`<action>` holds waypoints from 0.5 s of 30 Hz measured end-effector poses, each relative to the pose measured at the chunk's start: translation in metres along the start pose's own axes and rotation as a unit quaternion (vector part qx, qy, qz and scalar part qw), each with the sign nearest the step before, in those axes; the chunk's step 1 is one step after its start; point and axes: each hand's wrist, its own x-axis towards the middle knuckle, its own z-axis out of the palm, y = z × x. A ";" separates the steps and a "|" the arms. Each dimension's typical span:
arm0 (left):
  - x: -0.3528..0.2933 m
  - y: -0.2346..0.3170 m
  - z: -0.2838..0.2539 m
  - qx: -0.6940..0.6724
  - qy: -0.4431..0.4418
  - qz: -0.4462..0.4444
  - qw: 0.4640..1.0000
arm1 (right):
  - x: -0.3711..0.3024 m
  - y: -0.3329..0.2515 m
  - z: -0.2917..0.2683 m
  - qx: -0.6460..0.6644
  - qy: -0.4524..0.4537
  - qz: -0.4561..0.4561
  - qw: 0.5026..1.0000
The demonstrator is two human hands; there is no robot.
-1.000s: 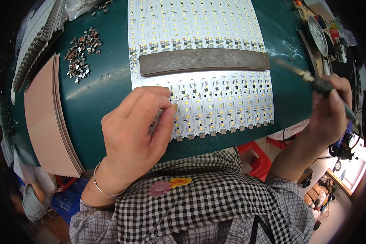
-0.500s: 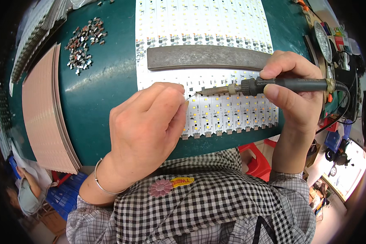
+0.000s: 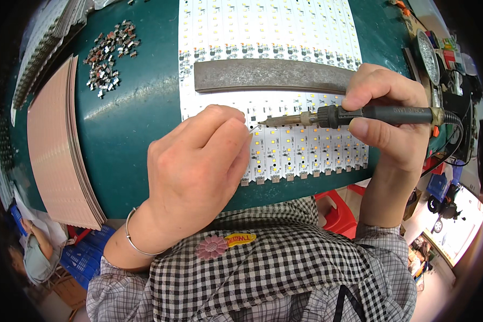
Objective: The person inserts components into a circuit panel, solders connections on an LED circuit board using a soldering iron and solder wire, places the board onto a stack, and inserts components into a new panel by hand.
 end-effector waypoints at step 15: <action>-0.005 0.004 -0.024 -0.039 0.003 -0.064 0.997 | -0.044 0.003 0.020 -0.065 0.135 -0.184 0.972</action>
